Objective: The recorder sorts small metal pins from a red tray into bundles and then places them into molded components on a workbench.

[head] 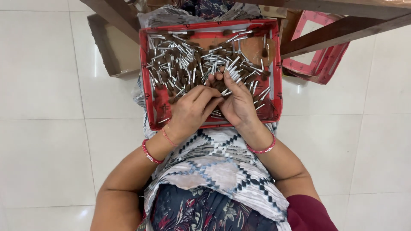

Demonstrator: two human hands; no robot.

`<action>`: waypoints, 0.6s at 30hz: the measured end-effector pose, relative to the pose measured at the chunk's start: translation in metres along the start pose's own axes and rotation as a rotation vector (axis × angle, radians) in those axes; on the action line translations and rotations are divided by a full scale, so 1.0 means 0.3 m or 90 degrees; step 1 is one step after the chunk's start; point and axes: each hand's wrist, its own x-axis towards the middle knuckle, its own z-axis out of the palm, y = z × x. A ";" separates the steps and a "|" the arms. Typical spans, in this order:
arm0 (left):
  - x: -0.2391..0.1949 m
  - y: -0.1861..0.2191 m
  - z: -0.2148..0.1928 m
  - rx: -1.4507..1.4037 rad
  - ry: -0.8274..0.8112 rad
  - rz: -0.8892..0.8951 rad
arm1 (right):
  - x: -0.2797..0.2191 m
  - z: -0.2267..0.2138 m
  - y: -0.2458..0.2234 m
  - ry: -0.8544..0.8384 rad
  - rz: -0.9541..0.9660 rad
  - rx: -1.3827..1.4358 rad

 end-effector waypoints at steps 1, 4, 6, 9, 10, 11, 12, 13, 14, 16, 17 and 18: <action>-0.005 -0.001 -0.001 -0.022 -0.010 -0.016 | -0.002 0.001 -0.010 -0.014 -0.001 0.023; 0.008 0.001 -0.043 -0.064 -0.012 -0.059 | -0.007 0.005 -0.044 -0.027 -0.012 0.010; 0.027 0.002 -0.070 -0.082 -0.007 -0.089 | -0.013 0.010 -0.038 -0.023 -0.020 -0.021; 0.042 -0.002 -0.062 -0.080 0.103 -0.078 | -0.032 0.014 -0.001 0.057 0.034 -0.056; 0.041 -0.006 -0.049 -0.046 0.074 -0.055 | -0.040 0.015 0.006 0.052 0.042 -0.078; 0.043 -0.012 -0.038 -0.011 0.046 -0.032 | -0.044 0.017 0.012 0.044 0.049 -0.100; 0.043 -0.016 -0.042 -0.008 0.051 -0.033 | -0.043 0.012 0.007 0.040 0.052 -0.103; 0.039 -0.019 -0.047 0.022 0.024 -0.010 | -0.048 0.006 0.008 0.039 0.062 -0.137; 0.034 -0.023 -0.052 0.053 -0.002 0.014 | -0.051 -0.001 0.009 0.037 0.072 -0.171; 0.065 -0.010 -0.094 0.030 0.016 0.048 | -0.058 -0.024 0.018 -0.014 0.112 -0.197; 0.079 -0.002 -0.112 0.004 0.034 0.084 | -0.063 -0.037 0.020 -0.065 0.149 -0.224; 0.058 -0.023 -0.096 0.005 0.037 0.078 | -0.066 -0.054 0.030 -0.066 0.156 -0.226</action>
